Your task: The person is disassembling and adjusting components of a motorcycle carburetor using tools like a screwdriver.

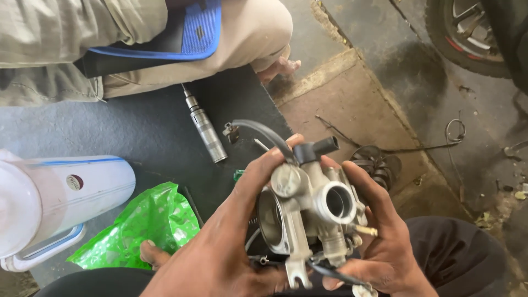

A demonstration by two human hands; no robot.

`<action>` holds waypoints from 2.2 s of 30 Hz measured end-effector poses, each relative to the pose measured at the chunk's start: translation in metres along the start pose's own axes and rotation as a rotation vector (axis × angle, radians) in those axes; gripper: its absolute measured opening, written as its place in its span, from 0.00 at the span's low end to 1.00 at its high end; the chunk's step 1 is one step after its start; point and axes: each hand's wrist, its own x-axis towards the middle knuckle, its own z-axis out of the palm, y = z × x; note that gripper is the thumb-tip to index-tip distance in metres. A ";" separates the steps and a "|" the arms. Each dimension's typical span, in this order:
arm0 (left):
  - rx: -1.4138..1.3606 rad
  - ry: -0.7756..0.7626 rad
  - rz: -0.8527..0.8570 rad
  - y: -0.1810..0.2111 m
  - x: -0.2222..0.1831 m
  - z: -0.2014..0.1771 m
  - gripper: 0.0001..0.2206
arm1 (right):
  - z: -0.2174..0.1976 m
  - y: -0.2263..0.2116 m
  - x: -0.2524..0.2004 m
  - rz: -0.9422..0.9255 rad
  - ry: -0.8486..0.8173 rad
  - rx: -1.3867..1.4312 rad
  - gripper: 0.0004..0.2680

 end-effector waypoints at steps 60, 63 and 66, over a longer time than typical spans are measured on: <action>0.475 0.002 0.186 0.010 -0.011 0.003 0.25 | -0.052 0.042 -0.035 -0.012 0.068 -0.416 0.31; 0.450 -0.009 0.211 0.008 -0.011 0.003 0.23 | -0.060 0.052 -0.045 0.184 0.135 -0.047 0.23; 0.452 -0.002 0.214 0.007 -0.012 0.006 0.23 | -0.068 0.060 -0.049 0.259 0.166 0.161 0.20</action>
